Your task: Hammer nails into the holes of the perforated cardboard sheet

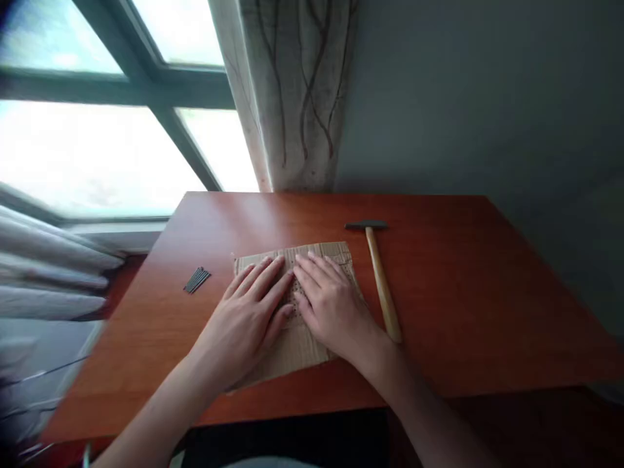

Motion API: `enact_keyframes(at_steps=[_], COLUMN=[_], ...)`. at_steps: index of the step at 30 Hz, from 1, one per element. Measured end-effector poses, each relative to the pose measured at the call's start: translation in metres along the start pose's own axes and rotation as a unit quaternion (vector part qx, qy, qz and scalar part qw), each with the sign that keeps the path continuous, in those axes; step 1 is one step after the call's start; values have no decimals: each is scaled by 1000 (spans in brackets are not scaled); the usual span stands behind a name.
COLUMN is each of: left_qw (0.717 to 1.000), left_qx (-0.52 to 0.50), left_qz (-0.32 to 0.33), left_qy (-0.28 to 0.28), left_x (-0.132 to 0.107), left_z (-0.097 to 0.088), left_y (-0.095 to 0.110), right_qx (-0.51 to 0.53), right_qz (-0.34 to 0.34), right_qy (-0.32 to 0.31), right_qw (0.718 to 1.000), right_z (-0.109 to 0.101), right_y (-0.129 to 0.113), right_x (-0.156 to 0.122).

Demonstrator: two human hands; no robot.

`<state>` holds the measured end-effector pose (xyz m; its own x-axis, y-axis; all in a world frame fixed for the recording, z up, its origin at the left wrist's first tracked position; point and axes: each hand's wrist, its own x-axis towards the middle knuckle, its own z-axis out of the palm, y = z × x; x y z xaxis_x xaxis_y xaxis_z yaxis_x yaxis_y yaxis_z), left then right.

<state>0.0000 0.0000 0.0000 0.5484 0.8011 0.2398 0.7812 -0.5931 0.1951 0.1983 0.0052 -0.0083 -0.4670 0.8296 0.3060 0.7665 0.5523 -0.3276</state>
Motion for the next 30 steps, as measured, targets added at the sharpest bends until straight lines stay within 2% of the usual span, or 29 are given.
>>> enact_keyframes(at_steps=[4,10,12,14,16,18,19,21,23,24,26,30], left_qw=[999,995,988,973,944,902,872,798,735,717,706,708], left_qx=[-34,-88,-132,-168,-186,-243,-306,-454,-556,-581,-597,-592], left_qz=[-4,-3,-14,-64,-154,-251,-293,-345,-358,-358,-355,-353], left_qy=[2,42,78,147,223,253,246,197,150,140,139,153], left_x=[-3,-6,-8,-9,-9,-8,-6,-3,0,2,4,6], left_z=[4,5,3,1,1,4,6,10,13,14,16,18], left_y=[-5,-7,-12,-22,-35,-49,-55,-62,-64,-64,-63,-64], right_qx=[28,23,12,5,1,-2,-5,-9,-11,-9,-6,-7], right_qz=[5,-1,0,1,1,-1,-2,-3,-2,-1,1,1], right_qy=[6,14,14,11,8,5,5,2,0,0,-2,-7], right_qw=[1000,1000,1000,1000,1000,1000,1000,1000,1000,1000,1000,1000], right_z=[5,6,5,3,1,0,0,0,0,-1,-2,-3], right_y=[4,6,6,4,3,3,3,2,2,2,1,1], right_x=[-3,-5,-5,-4,-4,-4,-4,-4,-4,-4,-4,-3])
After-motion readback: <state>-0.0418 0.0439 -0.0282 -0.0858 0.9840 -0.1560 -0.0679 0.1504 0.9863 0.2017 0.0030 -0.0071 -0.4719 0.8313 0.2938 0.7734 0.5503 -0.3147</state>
